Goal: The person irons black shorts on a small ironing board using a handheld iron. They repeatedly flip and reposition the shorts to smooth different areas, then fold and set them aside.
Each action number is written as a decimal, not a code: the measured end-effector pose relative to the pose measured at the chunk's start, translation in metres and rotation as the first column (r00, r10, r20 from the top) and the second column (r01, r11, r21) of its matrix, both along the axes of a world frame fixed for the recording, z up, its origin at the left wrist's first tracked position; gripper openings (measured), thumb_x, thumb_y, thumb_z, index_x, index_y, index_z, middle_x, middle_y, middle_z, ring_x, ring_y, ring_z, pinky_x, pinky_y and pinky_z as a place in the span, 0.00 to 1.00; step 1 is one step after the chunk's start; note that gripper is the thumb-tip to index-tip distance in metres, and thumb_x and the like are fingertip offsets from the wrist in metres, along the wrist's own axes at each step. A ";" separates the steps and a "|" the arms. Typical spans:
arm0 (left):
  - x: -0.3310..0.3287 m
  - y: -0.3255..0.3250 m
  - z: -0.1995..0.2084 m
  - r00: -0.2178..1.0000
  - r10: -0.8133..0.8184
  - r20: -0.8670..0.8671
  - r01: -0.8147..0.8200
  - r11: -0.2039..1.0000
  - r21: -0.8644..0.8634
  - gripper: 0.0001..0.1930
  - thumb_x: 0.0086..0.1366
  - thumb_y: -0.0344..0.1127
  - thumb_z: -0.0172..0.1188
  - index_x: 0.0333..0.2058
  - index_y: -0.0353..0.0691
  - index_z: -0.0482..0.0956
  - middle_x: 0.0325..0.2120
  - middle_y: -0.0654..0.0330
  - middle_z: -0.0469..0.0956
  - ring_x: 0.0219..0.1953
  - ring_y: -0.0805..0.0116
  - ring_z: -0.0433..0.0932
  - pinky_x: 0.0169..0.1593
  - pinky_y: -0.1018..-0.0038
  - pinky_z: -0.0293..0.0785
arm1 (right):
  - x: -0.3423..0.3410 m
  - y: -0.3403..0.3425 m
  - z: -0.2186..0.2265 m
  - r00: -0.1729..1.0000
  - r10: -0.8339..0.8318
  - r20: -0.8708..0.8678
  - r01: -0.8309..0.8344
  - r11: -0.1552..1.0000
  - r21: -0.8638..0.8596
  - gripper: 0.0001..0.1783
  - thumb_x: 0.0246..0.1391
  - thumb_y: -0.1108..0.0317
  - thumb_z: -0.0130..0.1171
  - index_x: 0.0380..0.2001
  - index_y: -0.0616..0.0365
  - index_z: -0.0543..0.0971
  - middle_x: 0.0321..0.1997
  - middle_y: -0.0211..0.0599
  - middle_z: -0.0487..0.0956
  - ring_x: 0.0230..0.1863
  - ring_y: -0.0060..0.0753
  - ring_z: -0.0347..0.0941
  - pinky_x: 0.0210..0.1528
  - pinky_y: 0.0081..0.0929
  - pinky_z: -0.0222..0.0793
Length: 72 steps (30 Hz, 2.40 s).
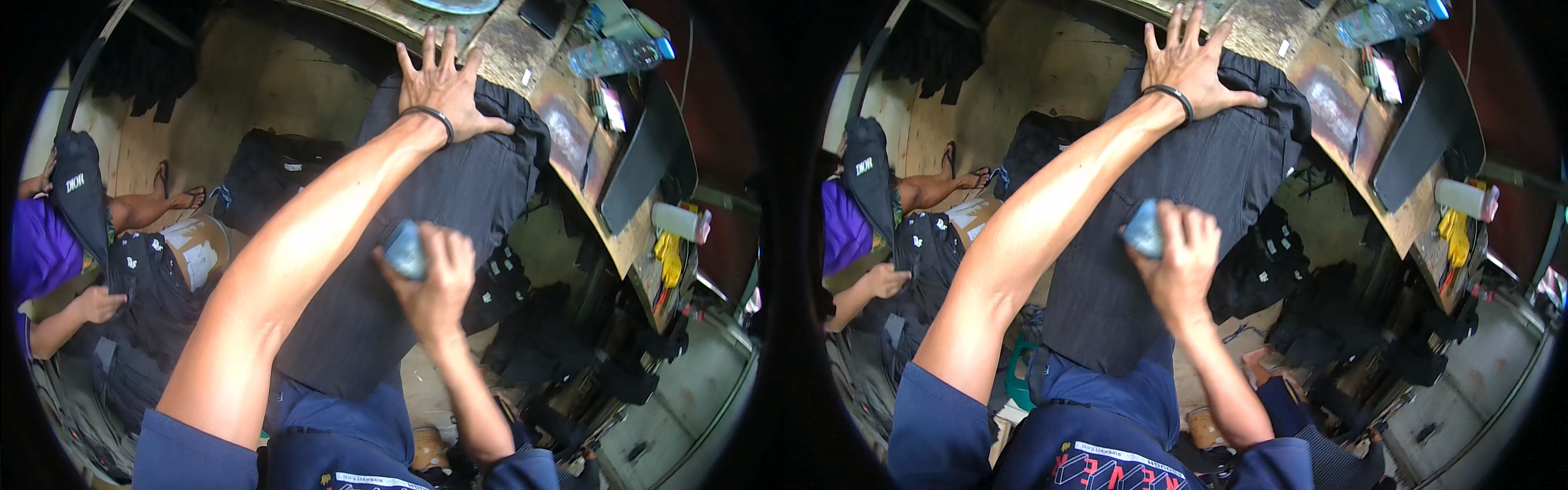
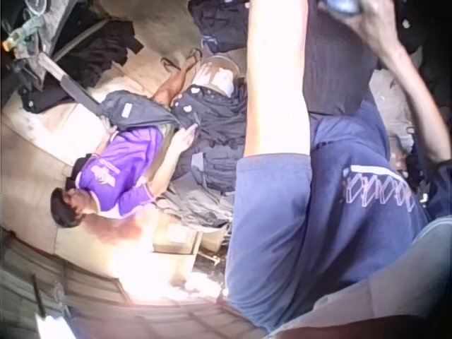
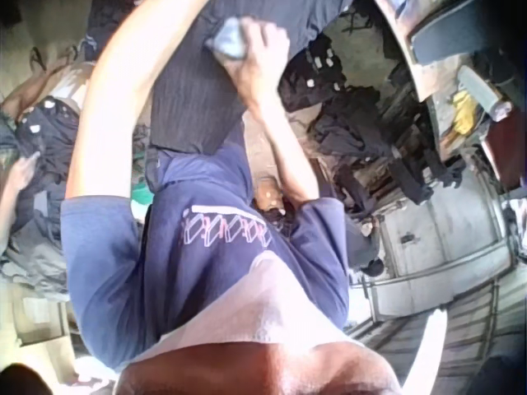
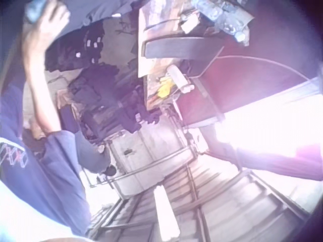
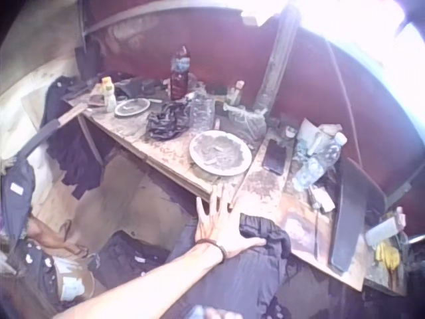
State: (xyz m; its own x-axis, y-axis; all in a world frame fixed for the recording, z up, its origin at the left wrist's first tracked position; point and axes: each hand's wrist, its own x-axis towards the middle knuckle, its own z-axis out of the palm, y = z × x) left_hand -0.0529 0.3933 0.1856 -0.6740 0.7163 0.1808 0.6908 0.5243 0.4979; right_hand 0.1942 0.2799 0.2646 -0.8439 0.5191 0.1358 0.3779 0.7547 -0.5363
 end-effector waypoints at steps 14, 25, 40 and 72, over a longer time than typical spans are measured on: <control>-0.023 -0.122 -0.013 0.965 0.188 0.180 -0.195 0.981 0.020 0.59 0.66 0.81 0.57 0.77 0.33 0.61 0.76 0.38 0.62 0.78 0.40 0.62 0.75 0.39 0.61 | 0.181 -0.255 0.012 0.708 -0.497 0.501 0.633 0.132 -0.763 0.59 0.42 0.36 0.86 0.63 0.76 0.78 0.49 0.63 0.89 0.51 0.54 0.88 0.58 0.44 0.82; 0.156 -0.475 -0.040 0.854 0.041 0.519 -0.032 0.999 -0.025 0.29 0.85 0.53 0.47 0.59 0.30 0.82 0.46 0.30 0.84 0.51 0.30 0.83 0.55 0.46 0.77 | 0.234 -0.326 0.032 0.637 -0.572 0.517 0.769 0.425 -0.477 0.69 0.44 0.38 0.84 0.81 0.59 0.61 0.85 0.74 0.50 0.81 0.70 0.60 0.75 0.53 0.69; 0.166 -0.376 0.062 0.793 -0.597 0.124 0.603 0.739 -0.300 0.53 0.67 0.68 0.63 0.81 0.45 0.56 0.83 0.43 0.45 0.85 0.40 0.41 0.78 0.24 0.29 | 0.150 -0.206 0.011 0.619 -0.730 0.290 0.445 0.022 -0.895 0.49 0.58 0.62 0.80 0.76 0.63 0.67 0.58 0.51 0.85 0.56 0.32 0.83 0.62 0.32 0.78; 0.024 -0.014 0.026 0.352 -0.931 -0.096 0.924 0.362 -0.122 0.41 0.61 0.81 0.59 0.24 0.42 0.86 0.27 0.57 0.88 0.35 0.56 0.89 0.40 0.60 0.83 | -0.063 -0.088 0.009 0.997 -0.027 0.066 0.041 0.972 -0.231 0.44 0.29 0.61 0.88 0.54 0.62 0.80 0.44 0.44 0.79 0.47 0.52 0.76 0.50 0.46 0.72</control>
